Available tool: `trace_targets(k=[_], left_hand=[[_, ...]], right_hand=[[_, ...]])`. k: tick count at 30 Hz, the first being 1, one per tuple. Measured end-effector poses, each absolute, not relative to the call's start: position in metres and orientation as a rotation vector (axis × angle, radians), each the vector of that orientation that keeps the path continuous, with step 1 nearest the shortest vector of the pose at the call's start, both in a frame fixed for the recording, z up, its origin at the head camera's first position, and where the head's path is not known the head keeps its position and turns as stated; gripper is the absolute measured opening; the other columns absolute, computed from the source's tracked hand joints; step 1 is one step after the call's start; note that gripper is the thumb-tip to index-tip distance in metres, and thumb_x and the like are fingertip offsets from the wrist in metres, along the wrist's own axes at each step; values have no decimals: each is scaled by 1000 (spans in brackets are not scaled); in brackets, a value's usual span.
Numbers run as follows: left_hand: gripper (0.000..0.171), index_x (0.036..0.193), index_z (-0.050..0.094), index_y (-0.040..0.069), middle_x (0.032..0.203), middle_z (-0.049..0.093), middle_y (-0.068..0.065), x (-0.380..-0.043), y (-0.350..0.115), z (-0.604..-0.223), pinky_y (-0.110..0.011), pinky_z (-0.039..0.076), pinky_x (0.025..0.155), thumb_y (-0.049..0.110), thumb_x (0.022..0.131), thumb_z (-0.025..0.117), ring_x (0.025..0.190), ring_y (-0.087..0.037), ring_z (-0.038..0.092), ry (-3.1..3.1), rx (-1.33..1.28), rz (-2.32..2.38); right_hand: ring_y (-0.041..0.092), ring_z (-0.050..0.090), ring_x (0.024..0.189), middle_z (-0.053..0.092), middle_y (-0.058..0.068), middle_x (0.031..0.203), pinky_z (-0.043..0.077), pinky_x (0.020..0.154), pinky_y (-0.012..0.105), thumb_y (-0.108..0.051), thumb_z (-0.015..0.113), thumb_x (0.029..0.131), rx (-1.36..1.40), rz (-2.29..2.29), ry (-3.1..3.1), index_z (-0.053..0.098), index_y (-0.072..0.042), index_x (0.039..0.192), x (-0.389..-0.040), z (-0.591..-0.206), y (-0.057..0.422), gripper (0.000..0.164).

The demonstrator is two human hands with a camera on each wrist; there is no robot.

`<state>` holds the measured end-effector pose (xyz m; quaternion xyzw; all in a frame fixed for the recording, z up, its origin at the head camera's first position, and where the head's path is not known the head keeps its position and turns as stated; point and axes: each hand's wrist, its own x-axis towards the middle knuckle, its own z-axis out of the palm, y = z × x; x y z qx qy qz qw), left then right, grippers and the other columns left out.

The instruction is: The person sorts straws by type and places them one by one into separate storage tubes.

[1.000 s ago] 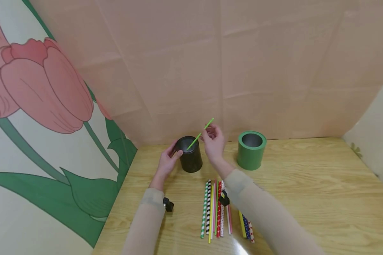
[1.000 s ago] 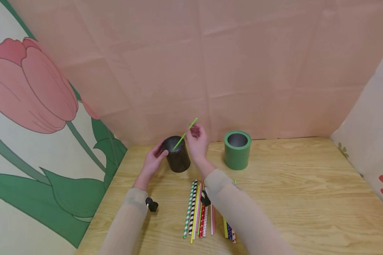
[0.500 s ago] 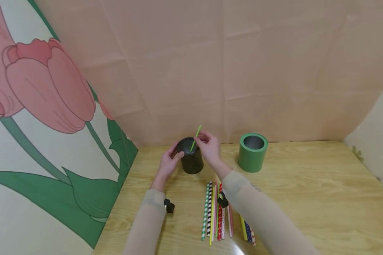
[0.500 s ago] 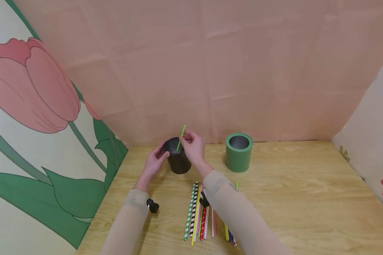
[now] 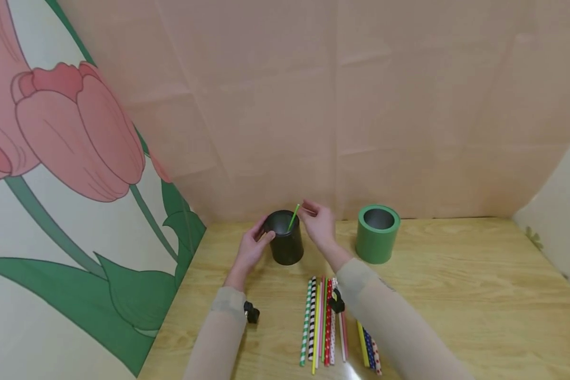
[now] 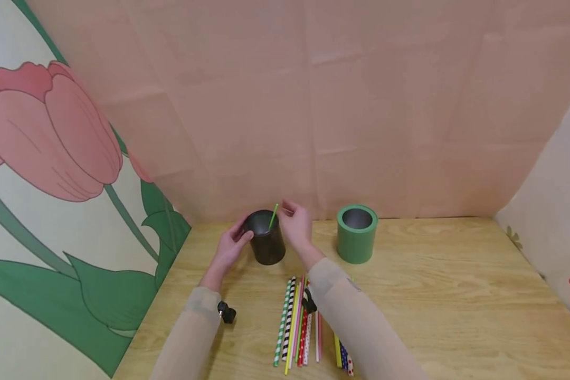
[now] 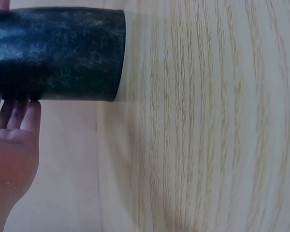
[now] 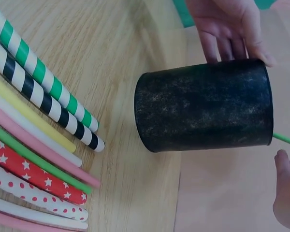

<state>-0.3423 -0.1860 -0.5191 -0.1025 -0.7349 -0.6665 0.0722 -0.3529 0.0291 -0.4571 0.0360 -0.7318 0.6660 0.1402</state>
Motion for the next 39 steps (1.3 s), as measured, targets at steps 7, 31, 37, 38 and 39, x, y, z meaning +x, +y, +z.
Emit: trace_targets(k=[7, 31, 37, 38, 39], left_hand=[[61, 160, 46, 0, 167, 39, -22, -342, -186, -521, -48, 36, 122, 4, 104, 70, 153, -40, 38, -2192, -314, -2016], [62, 160, 46, 1, 164, 42, -22, -344, -186, -518, -47, 37, 122, 5, 103, 71, 152, -39, 40, -2181, -280, -2023], [61, 160, 47, 2, 164, 43, -22, -344, -187, -517, -48, 36, 123, 6, 104, 71, 153, -39, 39, -2190, -277, -2009], [61, 161, 46, 1, 165, 42, -22, -344, -188, -517, -48, 36, 123, 5, 104, 70, 153, -39, 39, -2189, -277, -2012], [61, 161, 46, 1, 165, 42, -22, -344, -188, -517, -48, 36, 123, 4, 104, 70, 153, -39, 38, -2189, -276, -2013]], right_hand=[[39, 70, 119, 71, 27, 131, 61, 92, 27, 2, 70, 99, 180, 1964, -2084, 70, 5, 135, -345, -460, 54, 36], [29, 70, 118, 67, 24, 134, 63, 94, 33, -12, 71, 105, 412, 2140, -2438, 59, 6, 145, -266, -501, 176, 46], [22, 71, 116, 66, 25, 137, 62, 97, 38, -12, 72, 104, 357, 2172, -2461, 54, 11, 147, -261, -509, 197, 52], [24, 71, 117, 66, 25, 137, 62, 98, 41, -13, 72, 104, 347, 2174, -2466, 54, 11, 147, -261, -510, 199, 53], [24, 70, 118, 66, 25, 137, 62, 98, 42, -13, 72, 104, 337, 2172, -2473, 53, 11, 147, -260, -511, 202, 53]])
